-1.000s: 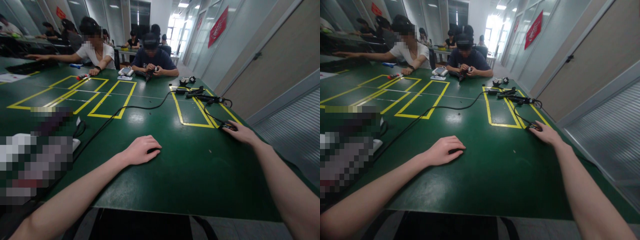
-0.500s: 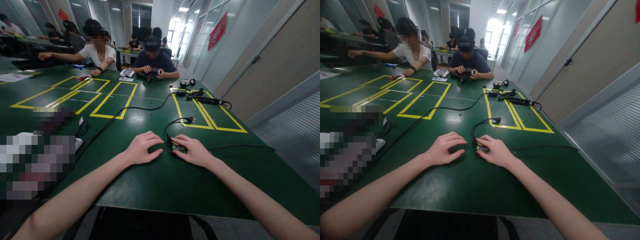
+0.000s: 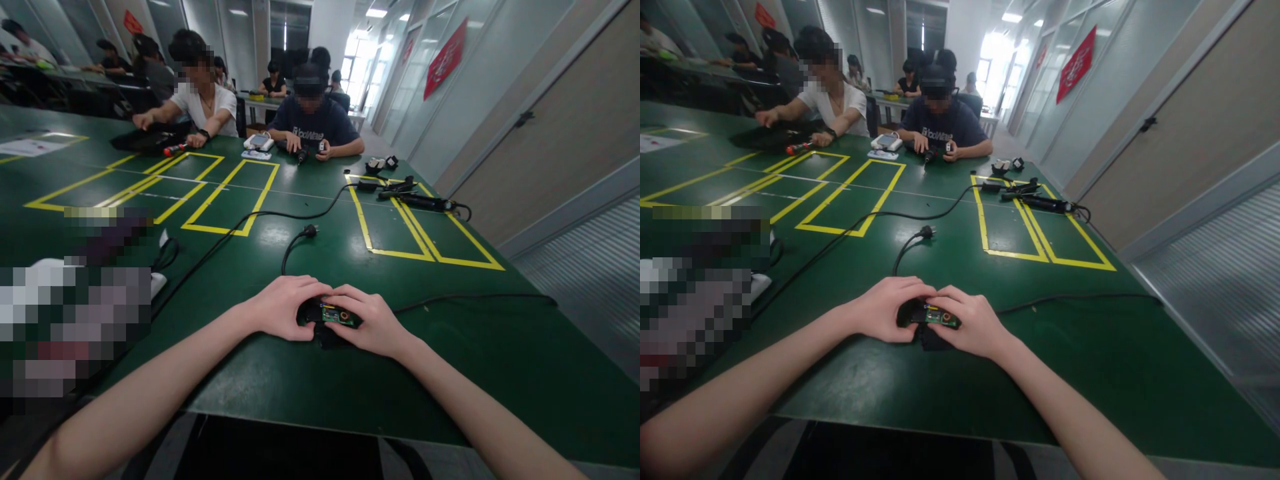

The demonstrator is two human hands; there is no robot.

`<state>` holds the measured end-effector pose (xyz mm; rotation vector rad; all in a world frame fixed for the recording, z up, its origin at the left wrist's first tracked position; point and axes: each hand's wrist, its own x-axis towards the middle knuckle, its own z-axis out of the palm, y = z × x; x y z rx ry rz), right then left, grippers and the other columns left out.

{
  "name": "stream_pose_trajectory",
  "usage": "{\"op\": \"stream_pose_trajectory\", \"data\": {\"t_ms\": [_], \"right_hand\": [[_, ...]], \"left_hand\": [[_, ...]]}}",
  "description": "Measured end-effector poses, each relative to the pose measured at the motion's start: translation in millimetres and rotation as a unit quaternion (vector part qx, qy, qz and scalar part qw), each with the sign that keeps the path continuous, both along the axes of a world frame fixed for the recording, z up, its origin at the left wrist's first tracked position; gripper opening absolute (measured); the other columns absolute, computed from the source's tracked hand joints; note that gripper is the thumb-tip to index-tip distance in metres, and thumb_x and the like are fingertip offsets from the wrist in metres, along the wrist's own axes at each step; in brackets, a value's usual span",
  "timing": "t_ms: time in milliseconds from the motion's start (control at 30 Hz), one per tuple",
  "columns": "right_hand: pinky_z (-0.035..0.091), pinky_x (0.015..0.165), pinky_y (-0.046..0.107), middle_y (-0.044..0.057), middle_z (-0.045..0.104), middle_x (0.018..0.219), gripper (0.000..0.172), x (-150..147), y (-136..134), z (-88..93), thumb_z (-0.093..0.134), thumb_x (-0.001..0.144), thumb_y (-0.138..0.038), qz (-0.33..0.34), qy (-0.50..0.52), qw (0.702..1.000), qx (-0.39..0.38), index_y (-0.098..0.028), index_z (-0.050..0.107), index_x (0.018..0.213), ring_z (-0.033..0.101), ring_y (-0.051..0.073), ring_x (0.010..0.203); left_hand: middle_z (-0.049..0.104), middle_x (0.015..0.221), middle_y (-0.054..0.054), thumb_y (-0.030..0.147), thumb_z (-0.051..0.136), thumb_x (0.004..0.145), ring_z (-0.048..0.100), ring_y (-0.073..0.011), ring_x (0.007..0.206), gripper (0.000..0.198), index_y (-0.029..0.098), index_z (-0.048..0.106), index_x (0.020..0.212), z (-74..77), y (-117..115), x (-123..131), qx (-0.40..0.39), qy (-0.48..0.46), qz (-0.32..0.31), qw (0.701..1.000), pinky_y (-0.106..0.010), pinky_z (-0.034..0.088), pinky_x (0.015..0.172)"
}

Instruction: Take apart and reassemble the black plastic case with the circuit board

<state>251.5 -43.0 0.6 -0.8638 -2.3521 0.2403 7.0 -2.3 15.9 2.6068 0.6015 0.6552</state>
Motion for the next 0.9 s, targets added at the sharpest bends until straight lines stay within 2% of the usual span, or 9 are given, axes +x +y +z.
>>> {"op": "stream_pose_trajectory", "data": {"t_ms": [100,167,267,433,600,700,767,833,900], "right_hand": [[0.062,0.074,0.028,0.008,0.075,0.107,0.030,1,0,1.1,0.066,0.096,-0.031,-0.009,0.015,1.000,0.010,-0.023,0.069,0.125,0.075,0.019,0.089],[0.062,0.074,0.028,0.008,0.075,0.105,0.031,1,0,1.9,0.065,0.097,-0.033,-0.013,0.031,0.999,0.020,-0.024,0.069,0.126,0.075,0.019,0.088],[0.061,0.074,0.028,0.008,0.076,0.105,0.032,1,0,2.4,0.065,0.098,-0.033,-0.006,0.048,0.998,0.034,-0.023,0.068,0.127,0.075,0.018,0.088],[0.062,0.076,0.028,0.008,0.076,0.108,0.035,0,0,2.1,0.067,0.097,-0.033,-0.003,0.062,0.997,0.040,-0.024,0.068,0.131,0.075,0.018,0.091],[0.062,0.079,0.028,0.008,0.074,0.111,0.037,1,2,4.5,0.068,0.097,-0.028,-0.008,0.092,0.994,0.057,-0.024,0.066,0.134,0.074,0.019,0.094],[0.062,0.083,0.031,0.009,0.073,0.117,0.041,3,4,5.4,0.068,0.096,-0.027,-0.024,0.076,0.996,0.030,-0.025,0.064,0.137,0.073,0.021,0.099],[0.062,0.076,0.030,0.009,0.071,0.123,0.044,4,5,4.7,0.067,0.095,-0.027,-0.050,0.053,0.997,-0.014,-0.027,0.063,0.139,0.072,0.018,0.084],[0.060,0.064,0.029,0.008,0.069,0.126,0.047,6,8,3.2,0.066,0.095,-0.026,-0.071,0.035,0.995,-0.061,-0.028,0.061,0.141,0.063,0.012,0.062],[0.059,0.061,0.029,0.008,0.069,0.126,0.050,9,10,1.6,0.066,0.093,-0.025,-0.078,0.030,0.992,-0.090,-0.029,0.060,0.143,0.057,0.009,0.055]], "left_hand": [[0.073,0.114,-0.008,0.029,0.070,0.077,0.070,-0.0240,0.099,0.056,0.018,0.061,0.131,-1.4,1,0,-0.006,0.011,0.008,1.000,-0.034,0.056,0.091],[0.074,0.113,-0.008,0.026,0.069,0.080,0.070,-0.0234,0.100,0.049,0.019,0.063,0.128,-2.3,3,0,-0.005,0.013,0.010,1.000,-0.033,0.056,0.090],[0.075,0.111,-0.008,0.025,0.064,0.089,0.071,-0.0223,0.101,0.036,0.018,0.065,0.125,-3.8,5,-1,0.002,0.007,0.023,1.000,-0.032,0.057,0.088],[0.074,0.121,-0.009,0.026,0.052,0.103,0.072,-0.0207,0.106,0.033,0.019,0.060,0.135,-8.0,8,-1,0.028,-0.001,0.035,0.999,-0.032,0.058,0.091],[0.076,0.114,-0.008,0.026,0.048,0.107,0.074,-0.0195,0.096,0.029,0.019,0.062,0.131,-13.2,10,2,0.087,0.020,0.056,0.994,-0.030,0.058,0.085],[0.077,0.108,-0.008,0.023,0.048,0.106,0.072,-0.0201,0.094,0.026,0.019,0.065,0.125,-14.9,14,3,0.126,0.027,0.088,0.988,-0.032,0.058,0.083],[0.076,0.105,-0.008,0.019,0.051,0.104,0.070,-0.0208,0.096,0.023,0.018,0.067,0.119,-15.7,17,4,0.144,0.029,0.123,0.982,-0.033,0.058,0.085],[0.075,0.106,-0.007,0.015,0.053,0.101,0.068,-0.0209,0.098,0.020,0.019,0.069,0.114,-16.3,20,4,0.149,0.033,0.151,0.977,-0.033,0.058,0.085],[0.074,0.108,-0.006,0.013,0.056,0.098,0.067,-0.0206,0.099,0.021,0.020,0.069,0.112,-16.1,22,3,0.143,0.034,0.164,0.975,-0.032,0.058,0.084]]}}
